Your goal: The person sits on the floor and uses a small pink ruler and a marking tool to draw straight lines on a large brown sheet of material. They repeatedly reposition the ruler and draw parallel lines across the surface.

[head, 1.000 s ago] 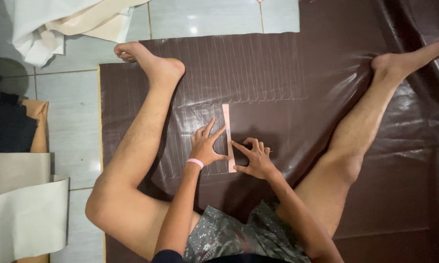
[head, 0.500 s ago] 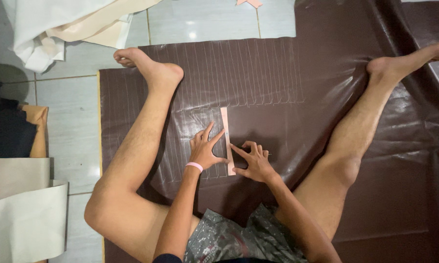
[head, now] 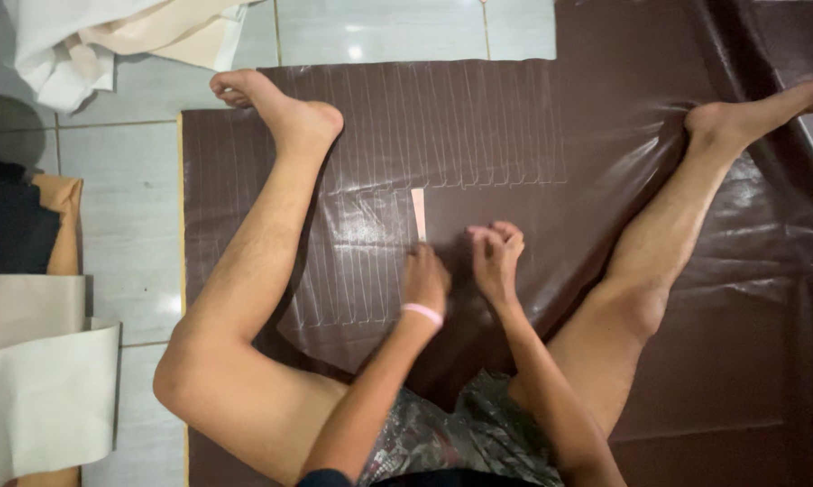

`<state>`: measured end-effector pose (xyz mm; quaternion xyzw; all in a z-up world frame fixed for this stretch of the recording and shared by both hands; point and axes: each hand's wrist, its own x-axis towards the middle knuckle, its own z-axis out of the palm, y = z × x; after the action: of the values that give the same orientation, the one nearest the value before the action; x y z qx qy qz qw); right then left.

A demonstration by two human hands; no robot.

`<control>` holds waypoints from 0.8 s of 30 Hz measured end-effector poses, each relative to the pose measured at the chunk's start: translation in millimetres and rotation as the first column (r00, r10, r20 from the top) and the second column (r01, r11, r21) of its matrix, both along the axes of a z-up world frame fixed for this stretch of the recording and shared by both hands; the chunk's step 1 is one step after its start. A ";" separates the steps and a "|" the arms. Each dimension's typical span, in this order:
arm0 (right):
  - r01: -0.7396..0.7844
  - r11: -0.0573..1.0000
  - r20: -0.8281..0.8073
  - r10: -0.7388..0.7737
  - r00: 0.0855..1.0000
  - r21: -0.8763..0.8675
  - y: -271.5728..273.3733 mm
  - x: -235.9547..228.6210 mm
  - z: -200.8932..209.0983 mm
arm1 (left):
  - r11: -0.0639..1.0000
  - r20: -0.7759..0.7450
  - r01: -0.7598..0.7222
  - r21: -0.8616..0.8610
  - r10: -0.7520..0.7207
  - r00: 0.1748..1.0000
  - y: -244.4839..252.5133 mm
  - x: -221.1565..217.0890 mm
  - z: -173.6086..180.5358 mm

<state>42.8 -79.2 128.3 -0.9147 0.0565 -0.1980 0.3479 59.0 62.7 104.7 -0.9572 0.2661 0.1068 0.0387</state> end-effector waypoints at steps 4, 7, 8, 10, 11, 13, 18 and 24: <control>-0.539 0.840 -0.269 0.533 0.802 0.060 10.8 23.9 30.5 | 0.962 -0.141 0.039 0.269 0.000 0.990 -69.0 -24.6 -22.1; -0.852 0.517 -0.639 0.630 0.442 -0.080 38.5 27.2 62.3 | 0.914 -0.214 0.119 0.388 -0.037 0.976 -86.0 -28.1 -20.0; -0.906 0.392 -0.748 0.552 0.369 -0.158 44.2 29.3 72.3 | 0.905 -0.218 0.129 0.406 -0.041 0.975 -87.0 -27.1 -17.7; -0.901 0.434 -0.751 0.591 0.297 -0.014 47.5 34.4 87.5 | 0.885 -0.227 0.146 0.442 -0.048 0.973 -83.5 -27.2 -13.5; -0.889 0.454 -0.747 0.610 0.262 0.058 48.1 35.8 91.9 | 0.872 -0.229 0.157 0.463 -0.053 0.972 -82.4 -26.9 -11.3; -0.901 0.433 -0.776 0.577 0.255 0.027 49.6 36.5 92.3 | 0.846 -0.229 0.175 0.504 -0.064 0.971 -82.0 -26.7 -6.8; -0.919 0.380 -0.763 0.564 0.316 -0.099 40.5 42.4 70.5 | 0.753 -0.203 0.200 0.626 -0.090 0.975 -80.7 -23.5 8.8; -0.693 0.609 -0.339 0.605 0.720 -0.385 5.5 113.6 60.9 | 0.780 -0.199 0.119 0.614 0.007 0.980 -72.4 -5.2 1.8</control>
<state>156.5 -73.8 189.2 -0.9418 -0.3014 0.0159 0.1478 53.8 -9.7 106.5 -0.8676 0.2466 0.2784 0.3301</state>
